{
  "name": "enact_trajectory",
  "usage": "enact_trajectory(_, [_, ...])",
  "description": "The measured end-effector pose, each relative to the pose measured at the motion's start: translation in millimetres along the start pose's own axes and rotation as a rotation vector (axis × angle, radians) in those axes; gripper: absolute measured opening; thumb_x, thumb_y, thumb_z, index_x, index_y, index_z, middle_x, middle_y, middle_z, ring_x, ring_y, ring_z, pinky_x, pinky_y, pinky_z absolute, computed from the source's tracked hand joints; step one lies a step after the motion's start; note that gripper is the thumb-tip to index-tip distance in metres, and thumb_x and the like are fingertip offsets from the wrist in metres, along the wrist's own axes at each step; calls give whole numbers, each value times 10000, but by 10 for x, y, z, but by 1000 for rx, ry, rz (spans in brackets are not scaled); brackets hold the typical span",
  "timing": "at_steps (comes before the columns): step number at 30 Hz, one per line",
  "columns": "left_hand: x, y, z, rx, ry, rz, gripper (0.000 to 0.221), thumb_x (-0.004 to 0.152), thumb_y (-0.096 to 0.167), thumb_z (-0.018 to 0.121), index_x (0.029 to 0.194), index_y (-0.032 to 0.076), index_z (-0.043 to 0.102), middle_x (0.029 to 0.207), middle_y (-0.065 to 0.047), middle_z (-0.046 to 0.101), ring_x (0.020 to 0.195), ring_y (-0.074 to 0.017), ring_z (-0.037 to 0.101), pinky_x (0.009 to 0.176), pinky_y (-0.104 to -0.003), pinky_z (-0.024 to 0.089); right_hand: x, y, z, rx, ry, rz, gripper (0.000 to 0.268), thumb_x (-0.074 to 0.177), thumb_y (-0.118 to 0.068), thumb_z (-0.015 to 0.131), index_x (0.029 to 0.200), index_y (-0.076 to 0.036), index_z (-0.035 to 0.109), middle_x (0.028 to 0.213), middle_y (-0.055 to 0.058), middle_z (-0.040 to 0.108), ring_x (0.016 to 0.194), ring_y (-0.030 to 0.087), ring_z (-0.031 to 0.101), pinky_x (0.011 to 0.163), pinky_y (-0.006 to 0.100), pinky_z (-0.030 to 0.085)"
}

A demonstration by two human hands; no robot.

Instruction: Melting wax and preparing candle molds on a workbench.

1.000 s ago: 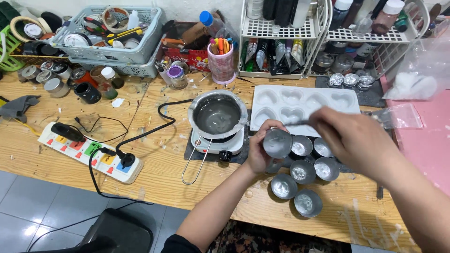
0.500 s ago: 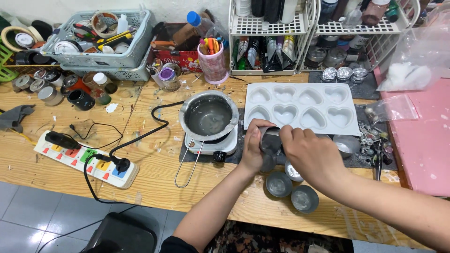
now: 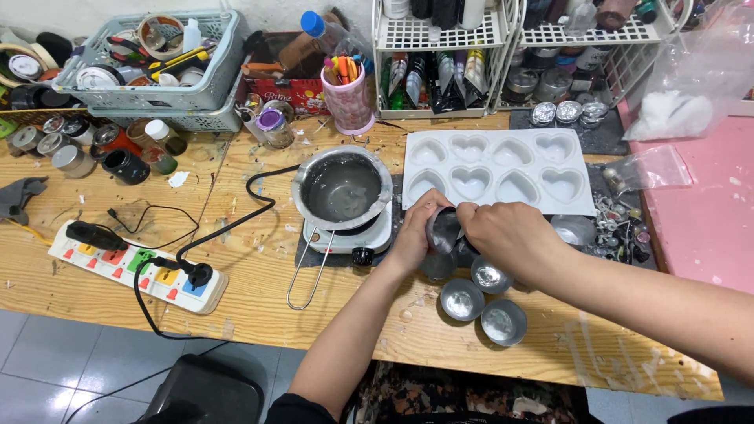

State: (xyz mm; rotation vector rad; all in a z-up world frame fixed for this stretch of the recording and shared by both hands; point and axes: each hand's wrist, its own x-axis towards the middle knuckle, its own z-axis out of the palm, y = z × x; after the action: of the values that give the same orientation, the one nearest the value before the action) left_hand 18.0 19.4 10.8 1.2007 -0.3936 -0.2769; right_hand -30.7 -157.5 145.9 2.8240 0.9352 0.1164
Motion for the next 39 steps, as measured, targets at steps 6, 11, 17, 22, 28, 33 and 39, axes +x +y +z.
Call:
enact_trajectory(6, [62,-213,-116,1,-79,70,290,1071,250,368,1028,46,571,890,-11,588,787,-75,528,710,-238,438,14,102,68,36,4,-9,131,842,-79,628,924,-23,542,686,123,702,634,325,733,498,434,568])
enact_trajectory(11, [12,78,12,-20,-88,-50,303,1041,277,348,1000,63,559,819,-12,606,696,-76,539,630,-232,447,-1,206,127,73,23,-31,159,812,-67,622,950,-34,552,644,112,687,615,337,710,506,455,541])
enact_trajectory(17, [16,129,4,-148,-130,-167,389,1040,330,279,998,65,560,850,-22,620,749,-95,582,686,-250,493,11,223,43,214,-20,-41,153,835,-96,622,979,-83,574,620,102,686,588,352,693,508,483,511])
enact_trajectory(22, [0,138,10,-249,-128,-207,419,1062,351,222,983,100,548,846,-15,619,758,-105,580,670,-272,497,-84,131,-145,182,-3,44,144,937,-223,615,1003,-100,579,624,101,697,588,359,690,505,488,513])
enact_trajectory(28, [27,-30,33,-219,-40,-120,378,1075,338,243,1010,106,534,888,0,604,804,-80,564,744,-245,494,-148,-76,-15,-185,251,85,94,803,-115,624,855,-76,556,665,51,676,628,211,714,427,333,536])
enact_trajectory(33, [3,40,68,-64,119,-171,364,1085,353,330,958,114,574,743,21,551,626,-76,508,538,-236,415,-22,-176,243,-458,279,68,112,822,-125,599,884,-34,581,615,24,650,568,121,689,402,238,512])
enact_trajectory(39, [-48,417,58,202,-19,-374,426,1041,381,296,947,128,626,689,21,564,548,-75,498,455,-247,378,1,-87,79,-70,12,46,61,858,-98,604,886,-50,579,647,67,684,591,230,734,475,326,560])
